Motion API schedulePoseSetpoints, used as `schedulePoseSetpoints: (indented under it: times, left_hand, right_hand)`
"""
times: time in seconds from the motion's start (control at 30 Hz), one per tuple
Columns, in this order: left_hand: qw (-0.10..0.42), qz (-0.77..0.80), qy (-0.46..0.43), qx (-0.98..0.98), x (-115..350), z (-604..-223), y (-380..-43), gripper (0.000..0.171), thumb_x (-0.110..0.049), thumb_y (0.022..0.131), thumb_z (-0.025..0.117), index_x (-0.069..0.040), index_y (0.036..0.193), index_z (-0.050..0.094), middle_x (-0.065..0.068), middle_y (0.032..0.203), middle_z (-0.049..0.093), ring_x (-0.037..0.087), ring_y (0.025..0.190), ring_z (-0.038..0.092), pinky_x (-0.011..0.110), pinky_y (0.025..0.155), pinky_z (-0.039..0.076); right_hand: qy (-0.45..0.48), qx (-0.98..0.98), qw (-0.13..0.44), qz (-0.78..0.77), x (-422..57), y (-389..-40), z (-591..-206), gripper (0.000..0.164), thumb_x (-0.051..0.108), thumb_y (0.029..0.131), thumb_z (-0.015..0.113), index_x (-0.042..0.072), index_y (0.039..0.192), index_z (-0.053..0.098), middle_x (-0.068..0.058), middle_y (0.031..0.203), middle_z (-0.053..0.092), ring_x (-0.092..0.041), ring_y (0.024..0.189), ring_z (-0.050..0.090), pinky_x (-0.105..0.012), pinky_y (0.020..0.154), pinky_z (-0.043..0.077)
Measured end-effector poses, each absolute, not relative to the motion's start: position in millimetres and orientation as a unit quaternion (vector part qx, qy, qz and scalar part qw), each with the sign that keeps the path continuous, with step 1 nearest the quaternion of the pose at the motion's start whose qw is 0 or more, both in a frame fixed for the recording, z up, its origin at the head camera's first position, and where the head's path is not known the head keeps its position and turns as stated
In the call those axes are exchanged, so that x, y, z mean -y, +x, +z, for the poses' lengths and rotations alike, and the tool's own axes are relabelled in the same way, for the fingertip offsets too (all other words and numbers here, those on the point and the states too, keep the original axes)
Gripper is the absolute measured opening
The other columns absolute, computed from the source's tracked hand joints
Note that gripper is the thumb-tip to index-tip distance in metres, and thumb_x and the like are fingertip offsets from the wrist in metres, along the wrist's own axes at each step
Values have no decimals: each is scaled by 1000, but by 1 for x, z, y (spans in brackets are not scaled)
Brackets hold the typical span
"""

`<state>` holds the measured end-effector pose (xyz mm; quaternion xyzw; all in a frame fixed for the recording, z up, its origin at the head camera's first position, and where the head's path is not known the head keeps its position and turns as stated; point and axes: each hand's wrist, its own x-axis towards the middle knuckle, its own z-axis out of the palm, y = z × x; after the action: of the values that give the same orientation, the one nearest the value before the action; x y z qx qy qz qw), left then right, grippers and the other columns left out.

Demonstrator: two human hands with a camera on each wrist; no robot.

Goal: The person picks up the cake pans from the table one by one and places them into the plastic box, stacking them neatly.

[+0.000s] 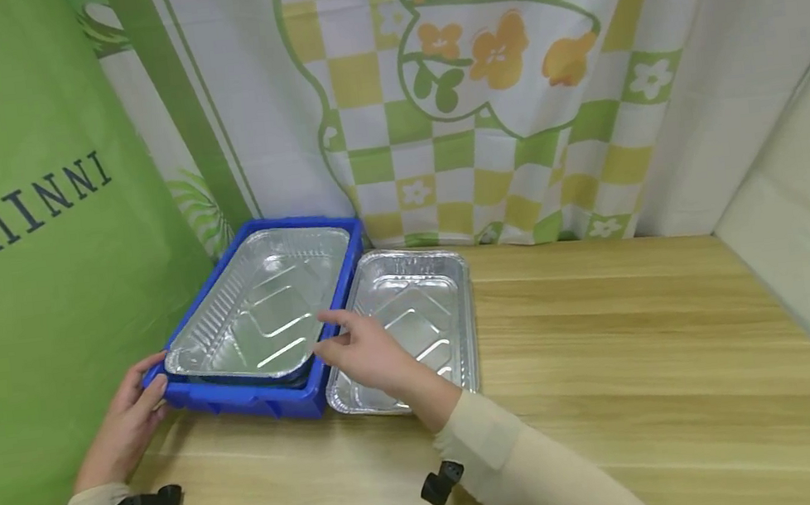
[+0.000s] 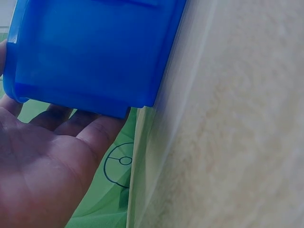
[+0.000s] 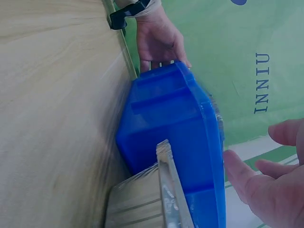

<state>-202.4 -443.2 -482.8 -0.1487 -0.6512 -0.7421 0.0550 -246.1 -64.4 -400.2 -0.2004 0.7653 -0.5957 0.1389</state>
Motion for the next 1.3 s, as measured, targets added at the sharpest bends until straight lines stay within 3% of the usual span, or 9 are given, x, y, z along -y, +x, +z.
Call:
schedulePoseSetpoints:
  times: [0.2, 0.47, 0.9, 1.0, 1.3]
  left_hand:
    - [58, -744, -152, 648, 443, -482, -204, 42, 0, 105, 36, -1, 147, 33, 1, 134, 44, 7, 114, 56, 21, 92, 51]
    - [51, -744, -151, 649, 443, -483, -205, 44, -1, 105, 36, -1, 149, 29, 5, 135, 42, 9, 114, 55, 22, 92, 51]
    - [55, -749, -148, 643, 440, -482, -203, 43, -1, 105, 37, -2, 148, 33, 3, 133, 44, 8, 114, 56, 21, 92, 51]
    - [55, -750, -148, 642, 441, -482, -203, 43, 0, 105, 36, -2, 148, 32, 3, 134, 43, 8, 115, 56, 21, 92, 51]
    - [51, -755, -158, 634, 442, -485, -204, 44, 0, 105, 35, -1, 149, 30, 5, 136, 42, 9, 116, 55, 21, 93, 50]
  right_hand:
    - [-205, -754, 139, -609, 64, -246, -405, 45, 20, 93, 66, 8, 136, 57, -6, 111, 68, -13, 85, 66, -28, 71, 52]
    - [-191, -754, 142, -613, 62, -243, -408, 43, 19, 93, 66, 7, 134, 57, -7, 121, 65, -15, 85, 66, -29, 71, 53]
    - [-180, -747, 143, -624, 40, -250, -421, 45, 17, 93, 64, 2, 135, 54, -14, 130, 58, -30, 97, 67, -32, 80, 55]
    - [-174, -737, 143, -637, 33, -254, -424, 44, 15, 94, 63, 0, 134, 54, -18, 131, 56, -37, 102, 65, -32, 83, 56]
    - [-152, -696, 123, -691, -1, -269, -425, 39, 5, 95, 58, -7, 132, 51, -24, 129, 52, -41, 115, 55, -33, 88, 56]
